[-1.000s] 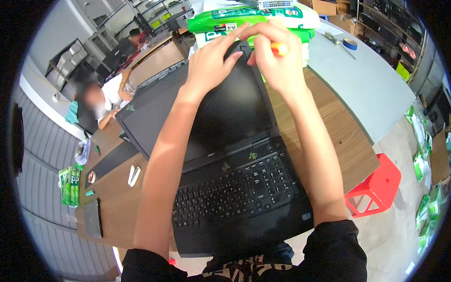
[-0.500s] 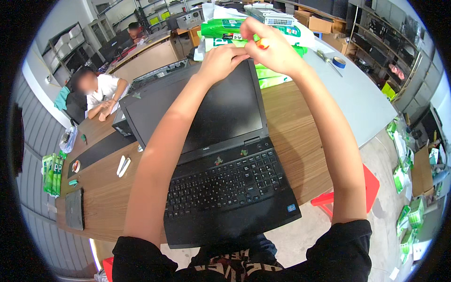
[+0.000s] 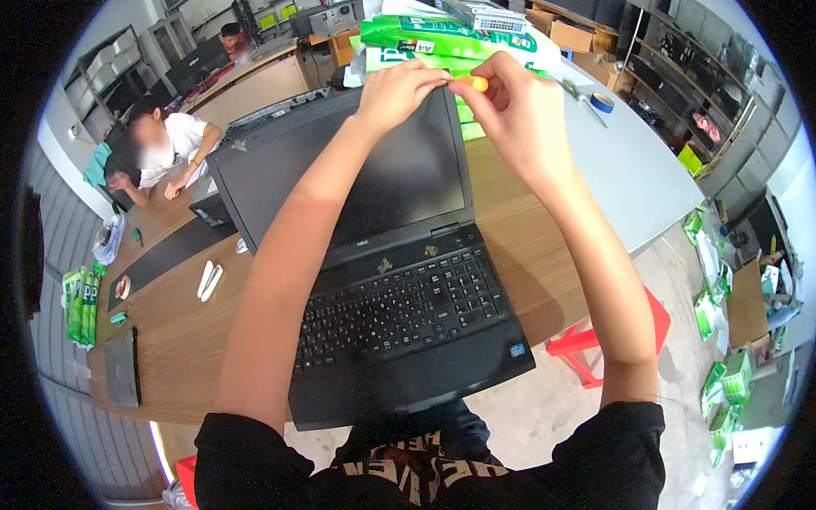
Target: The person uses a screwdriver to pry open the bezel around the laptop screen and remove small components from the top edge of the laptop body near the hinge.
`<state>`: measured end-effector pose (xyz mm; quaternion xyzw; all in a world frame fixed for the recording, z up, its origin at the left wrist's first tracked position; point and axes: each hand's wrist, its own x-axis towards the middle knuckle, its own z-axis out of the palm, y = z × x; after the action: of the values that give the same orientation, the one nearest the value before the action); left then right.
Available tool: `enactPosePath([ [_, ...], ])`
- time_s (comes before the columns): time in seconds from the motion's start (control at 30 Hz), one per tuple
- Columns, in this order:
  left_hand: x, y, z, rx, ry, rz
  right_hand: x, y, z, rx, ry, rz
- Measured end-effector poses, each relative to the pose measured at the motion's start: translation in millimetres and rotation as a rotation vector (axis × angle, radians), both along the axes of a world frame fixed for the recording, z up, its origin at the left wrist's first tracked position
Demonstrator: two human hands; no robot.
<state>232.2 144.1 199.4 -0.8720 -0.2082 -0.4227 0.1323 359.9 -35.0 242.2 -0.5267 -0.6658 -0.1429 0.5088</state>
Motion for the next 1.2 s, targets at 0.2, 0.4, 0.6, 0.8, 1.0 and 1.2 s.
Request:
enactPosePath([
  [0.2, -2, -5, 7, -0.028, 0.069, 0.032, 0, -1, 9, 0.138, -0.263, -0.03],
  [0.4, 2, -10, 13, -0.188, 0.113, 0.116, 5, 2, 8, 0.214, -0.455, -0.001],
  [0.6, 5, -11, 13, -0.196, 0.088, 0.128, 18, 4, 5, 0.2, -0.389, 0.046],
  [0.8, 4, -12, 9, -0.176, 0.05, 0.126, 8, 15, -5, 0.156, -0.148, 0.05],
  [1.0, 6, -14, 12, -0.215, 0.061, 0.131, 9, 25, -13, 0.195, -0.045, 0.126],
  [1.2, 4, -11, 10, -0.168, 0.031, 0.097, 16, 25, -9, 0.311, -0.265, 0.026],
])
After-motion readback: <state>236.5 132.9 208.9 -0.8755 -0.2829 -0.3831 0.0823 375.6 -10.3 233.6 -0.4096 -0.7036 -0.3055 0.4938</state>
